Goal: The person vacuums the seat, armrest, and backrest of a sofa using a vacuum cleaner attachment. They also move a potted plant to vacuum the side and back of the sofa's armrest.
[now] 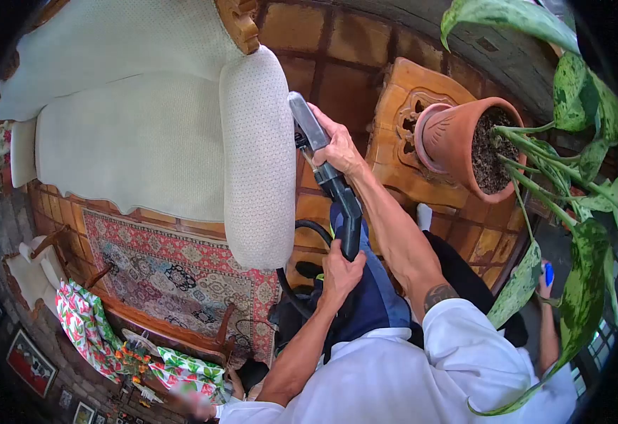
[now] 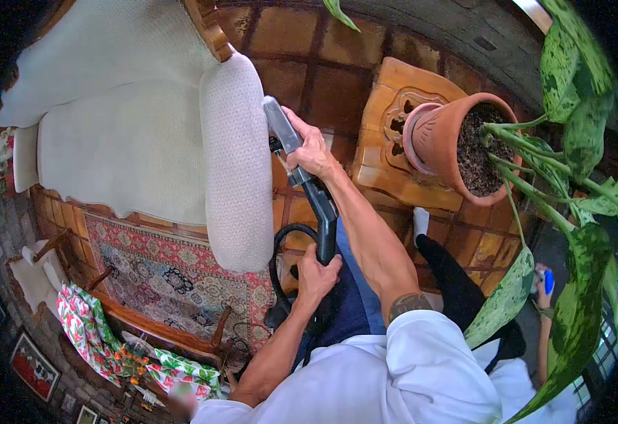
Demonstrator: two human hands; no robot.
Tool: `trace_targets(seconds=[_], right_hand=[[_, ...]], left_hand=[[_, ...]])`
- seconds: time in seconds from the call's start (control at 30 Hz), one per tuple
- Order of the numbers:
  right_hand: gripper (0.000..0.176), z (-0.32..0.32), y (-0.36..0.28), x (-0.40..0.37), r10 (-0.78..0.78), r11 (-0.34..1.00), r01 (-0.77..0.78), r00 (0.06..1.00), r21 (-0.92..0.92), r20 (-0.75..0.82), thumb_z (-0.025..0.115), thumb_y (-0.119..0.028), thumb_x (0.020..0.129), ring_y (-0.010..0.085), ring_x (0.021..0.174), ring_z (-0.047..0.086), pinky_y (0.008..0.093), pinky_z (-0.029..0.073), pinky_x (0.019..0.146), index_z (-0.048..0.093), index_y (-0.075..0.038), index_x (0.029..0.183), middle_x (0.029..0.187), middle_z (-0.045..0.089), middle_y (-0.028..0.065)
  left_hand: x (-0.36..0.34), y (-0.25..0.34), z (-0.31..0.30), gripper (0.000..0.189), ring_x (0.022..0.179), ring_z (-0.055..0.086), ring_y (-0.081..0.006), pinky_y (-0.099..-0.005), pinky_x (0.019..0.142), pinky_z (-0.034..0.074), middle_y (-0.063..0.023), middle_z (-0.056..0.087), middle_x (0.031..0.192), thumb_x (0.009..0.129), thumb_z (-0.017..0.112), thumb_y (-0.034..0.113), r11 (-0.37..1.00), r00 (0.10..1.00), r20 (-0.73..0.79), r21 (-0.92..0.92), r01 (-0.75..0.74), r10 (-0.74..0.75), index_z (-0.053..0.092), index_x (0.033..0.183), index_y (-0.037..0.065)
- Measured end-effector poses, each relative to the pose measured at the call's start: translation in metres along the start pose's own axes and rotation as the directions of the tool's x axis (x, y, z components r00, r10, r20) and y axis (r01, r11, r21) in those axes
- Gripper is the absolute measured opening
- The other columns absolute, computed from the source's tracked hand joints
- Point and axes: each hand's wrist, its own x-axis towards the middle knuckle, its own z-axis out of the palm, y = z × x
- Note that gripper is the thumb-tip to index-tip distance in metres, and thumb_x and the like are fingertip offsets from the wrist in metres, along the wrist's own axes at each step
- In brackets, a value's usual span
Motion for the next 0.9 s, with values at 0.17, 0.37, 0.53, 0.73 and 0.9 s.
trace_targets(seconds=[0.17, 0.37, 0.53, 0.73, 0.9], right_hand=[[0.105, 0.011, 0.001, -0.024, -0.004, 1.000, 0.004, 1.000, 0.002, -0.029, 0.062, 0.002, 0.048, 0.0150, 0.085, 0.057, 0.0271, 0.049, 0.077, 0.044, -0.012, 0.151, 0.105, 0.062, 0.0013], [0.106, 0.017, -0.001, -0.048, 0.006, 0.995, -0.008, 1.000, -0.100, -0.028, 0.062, 0.001, 0.049, 0.0163, 0.097, 0.057, 0.0269, 0.047, 0.088, 0.041, -0.010, 0.152, 0.115, 0.063, 0.0039], [0.105, 0.026, 0.003, -0.066, 0.017, 0.996, -0.021, 0.999, -0.089, -0.040, 0.061, 0.003, 0.051, 0.0172, 0.091, 0.058, 0.0289, 0.050, 0.081, 0.040, -0.014, 0.152, 0.112, 0.066, 0.0053], [0.107, 0.040, 0.008, -0.094, -0.012, 0.993, 0.006, 0.999, -0.122, -0.048, 0.063, 0.004, 0.051, 0.0160, 0.092, 0.057, 0.0273, 0.049, 0.084, 0.038, -0.014, 0.154, 0.113, 0.064, 0.0052], [0.106, 0.056, 0.015, -0.120, 0.036, 0.997, -0.040, 0.998, -0.068, -0.060, 0.063, 0.005, 0.053, 0.0169, 0.100, 0.057, 0.0257, 0.046, 0.089, 0.035, -0.011, 0.154, 0.118, 0.064, 0.0077]], left_hand=[[-0.018, -0.008, -0.010, 0.053, 0.068, 0.070, -0.0411, -0.0450, 0.063, 0.053, -0.0291, 0.065, 0.072, 0.081, 0.072, 0.024, 0.995, 0.999, -0.020, 0.090, -0.030, 0.032, 0.057, 0.114, -0.014], [-0.036, -0.025, -0.013, 0.048, 0.060, 0.069, -0.0372, -0.0435, 0.059, 0.053, -0.0247, 0.064, 0.065, 0.080, 0.074, 0.022, 0.993, 1.000, 0.005, 0.115, -0.008, 0.008, 0.058, 0.111, -0.011], [-0.052, -0.038, -0.017, 0.046, 0.057, 0.068, -0.0334, -0.0417, 0.057, 0.052, -0.0217, 0.063, 0.061, 0.080, 0.074, 0.021, 0.996, 0.999, 0.029, 0.089, 0.011, -0.014, 0.057, 0.110, -0.009], [-0.076, -0.049, -0.029, 0.041, 0.057, 0.069, -0.0323, -0.0414, 0.057, 0.052, -0.0205, 0.064, 0.062, 0.081, 0.074, 0.020, 0.990, 1.000, 0.024, 0.140, -0.018, 0.015, 0.057, 0.107, -0.007], [-0.094, -0.067, -0.045, 0.038, 0.062, 0.070, -0.0337, -0.0414, 0.059, 0.053, -0.0221, 0.066, 0.066, 0.081, 0.074, 0.019, 0.988, 0.997, 0.082, 0.154, -0.017, 0.004, 0.057, 0.105, -0.006]])
